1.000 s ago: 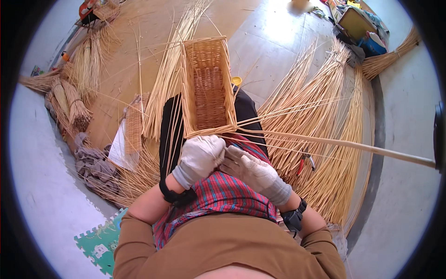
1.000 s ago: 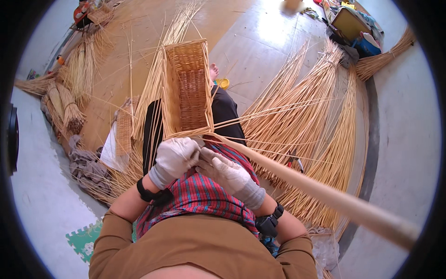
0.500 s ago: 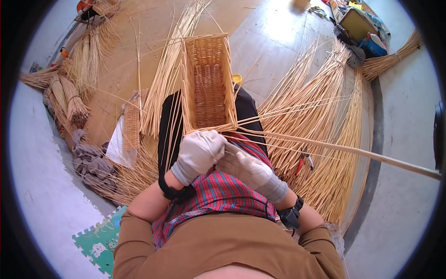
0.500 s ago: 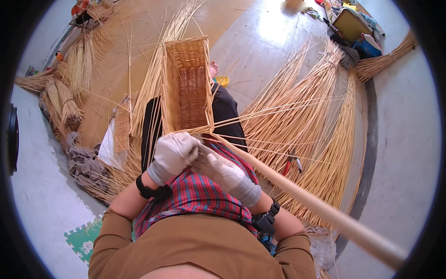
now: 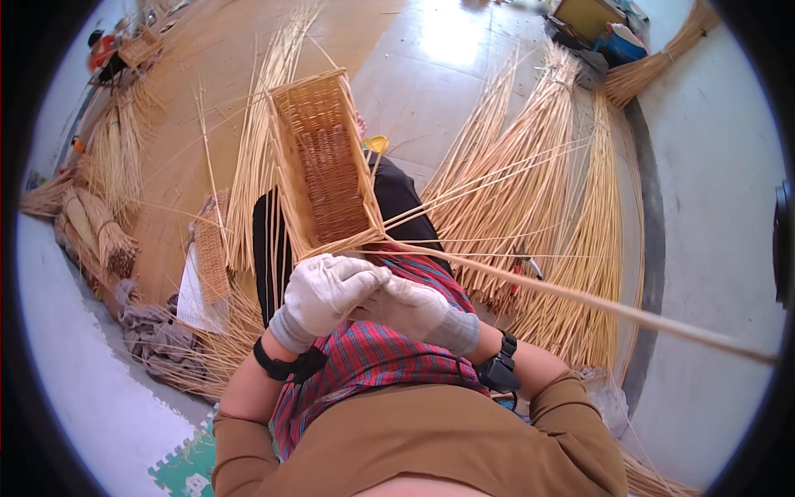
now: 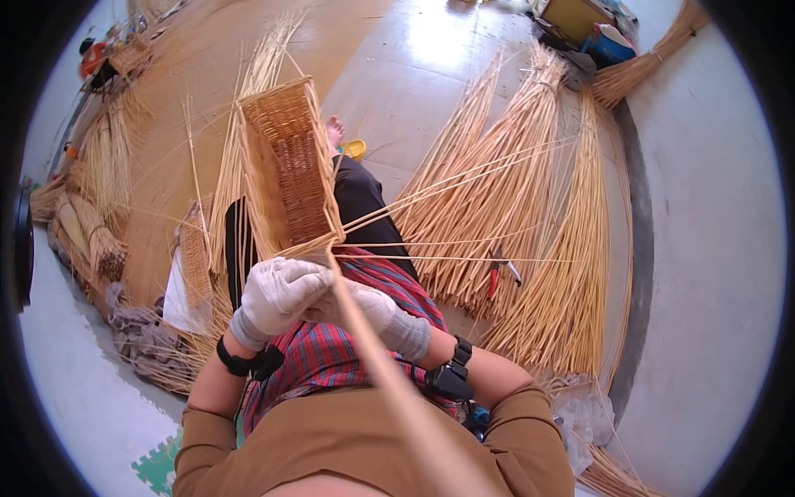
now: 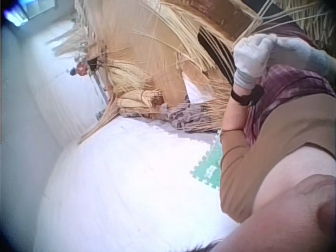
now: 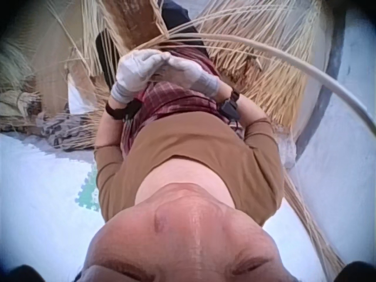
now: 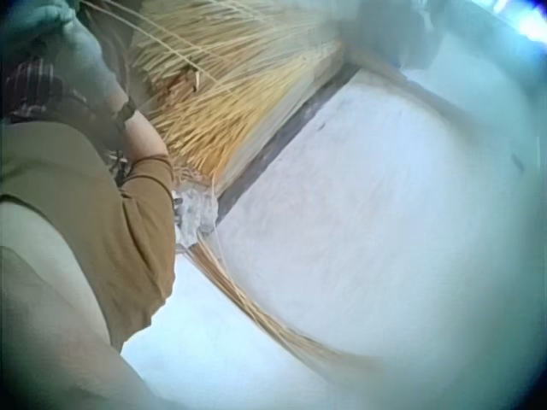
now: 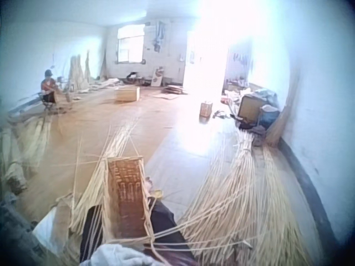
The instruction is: Weaving a rectangular basket using long reeds or strips.
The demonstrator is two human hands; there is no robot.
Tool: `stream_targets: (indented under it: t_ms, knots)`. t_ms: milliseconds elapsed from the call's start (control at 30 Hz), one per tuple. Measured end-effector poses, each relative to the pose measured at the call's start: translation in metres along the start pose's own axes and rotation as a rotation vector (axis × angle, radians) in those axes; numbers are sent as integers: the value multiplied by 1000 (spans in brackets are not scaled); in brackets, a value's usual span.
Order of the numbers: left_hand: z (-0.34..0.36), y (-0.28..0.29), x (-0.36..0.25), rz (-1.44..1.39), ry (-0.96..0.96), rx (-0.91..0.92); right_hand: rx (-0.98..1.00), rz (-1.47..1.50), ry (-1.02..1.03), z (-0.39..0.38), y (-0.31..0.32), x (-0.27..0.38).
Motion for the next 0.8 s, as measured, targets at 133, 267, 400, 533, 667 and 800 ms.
stream_targets:
  t_ms: [133,267,400,533,667,800]
  knots:
    - [-3,-6,0,43,-5,74,7,-25,52,-1,-4,12]
    - [-4,-9,0,142,133,21,-45,47,-34,1,5,4]
    - [-13,2,24,157,317,-125,-386,31,-193,4,-14,22]
    - [-37,-22,36,-499,717,-331,-322,40,-15,1,-11,33]
    - [-34,-27,36,-671,798,-678,-198,136,-4,24,-16,40]
    - [-28,-13,38,-213,692,-381,-159,276,14,51,-12,19]
Point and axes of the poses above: each hand's wrist, its own z-axis towards the middle knuckle, its own y-axis out of the back of the hand, x = y × z, the point moved 4 cm from there along z, towards the middle knuckle, and after that the axes turned 12 degrees about -y, right-handed, at the moved point
